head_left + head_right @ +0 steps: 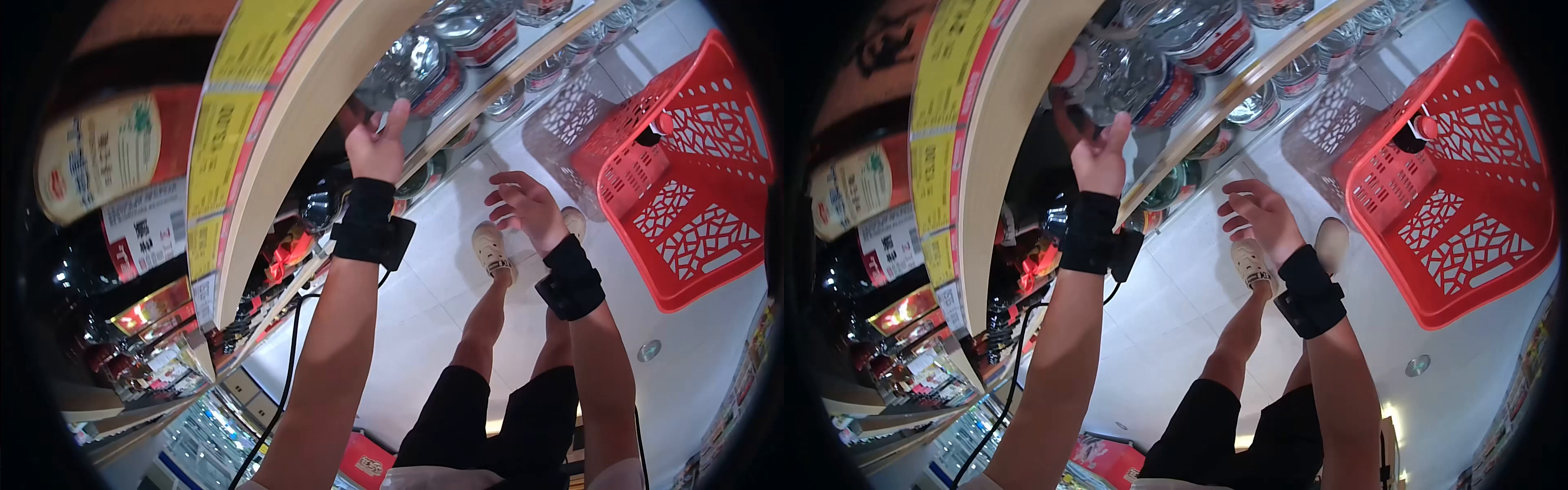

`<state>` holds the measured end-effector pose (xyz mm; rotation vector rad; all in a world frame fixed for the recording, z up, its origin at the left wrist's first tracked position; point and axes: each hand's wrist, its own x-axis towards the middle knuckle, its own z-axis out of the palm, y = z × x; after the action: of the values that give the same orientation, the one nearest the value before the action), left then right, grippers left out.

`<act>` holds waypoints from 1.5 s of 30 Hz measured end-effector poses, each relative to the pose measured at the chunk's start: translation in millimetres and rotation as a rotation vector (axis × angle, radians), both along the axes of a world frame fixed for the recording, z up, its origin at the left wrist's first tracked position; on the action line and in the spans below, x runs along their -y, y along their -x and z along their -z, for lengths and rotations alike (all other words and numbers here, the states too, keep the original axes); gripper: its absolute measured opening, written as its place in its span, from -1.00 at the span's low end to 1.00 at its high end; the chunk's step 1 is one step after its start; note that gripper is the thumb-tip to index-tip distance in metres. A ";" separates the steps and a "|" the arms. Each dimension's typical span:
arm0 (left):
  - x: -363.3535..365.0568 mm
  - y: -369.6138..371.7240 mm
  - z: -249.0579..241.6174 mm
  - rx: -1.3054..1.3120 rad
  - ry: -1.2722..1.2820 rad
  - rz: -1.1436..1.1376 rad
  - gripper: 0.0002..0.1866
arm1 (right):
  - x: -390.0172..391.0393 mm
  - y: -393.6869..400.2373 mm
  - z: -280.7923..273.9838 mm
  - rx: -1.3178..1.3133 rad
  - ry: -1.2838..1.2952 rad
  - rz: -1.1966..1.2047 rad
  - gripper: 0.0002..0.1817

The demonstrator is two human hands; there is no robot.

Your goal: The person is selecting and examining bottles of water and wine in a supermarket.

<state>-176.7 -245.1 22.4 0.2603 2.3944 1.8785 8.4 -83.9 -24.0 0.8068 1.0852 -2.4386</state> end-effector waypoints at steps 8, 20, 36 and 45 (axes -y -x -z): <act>11.9 -92.4 -10.8 0.138 0.037 -0.046 -0.22 | 21.2 -41.1 -2.4 0.122 -0.057 0.200 -0.76; 28.4 -198.6 -3.2 0.128 0.241 0.333 -0.60 | 14.5 -105.6 3.0 0.086 -0.047 0.384 -0.81; -55.8 -200.3 14.7 0.447 0.107 0.103 -0.73 | -76.0 -120.8 -2.3 0.029 -0.281 0.176 -0.76; -98.4 -111.1 15.0 0.223 -0.095 -0.051 -0.47 | -123.0 -24.2 -18.4 -0.245 -0.585 0.053 -0.57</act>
<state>-65.6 -146.7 7.4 -0.0041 2.1903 1.9308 32.6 39.1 -5.6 0.7058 1.9441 -2.3207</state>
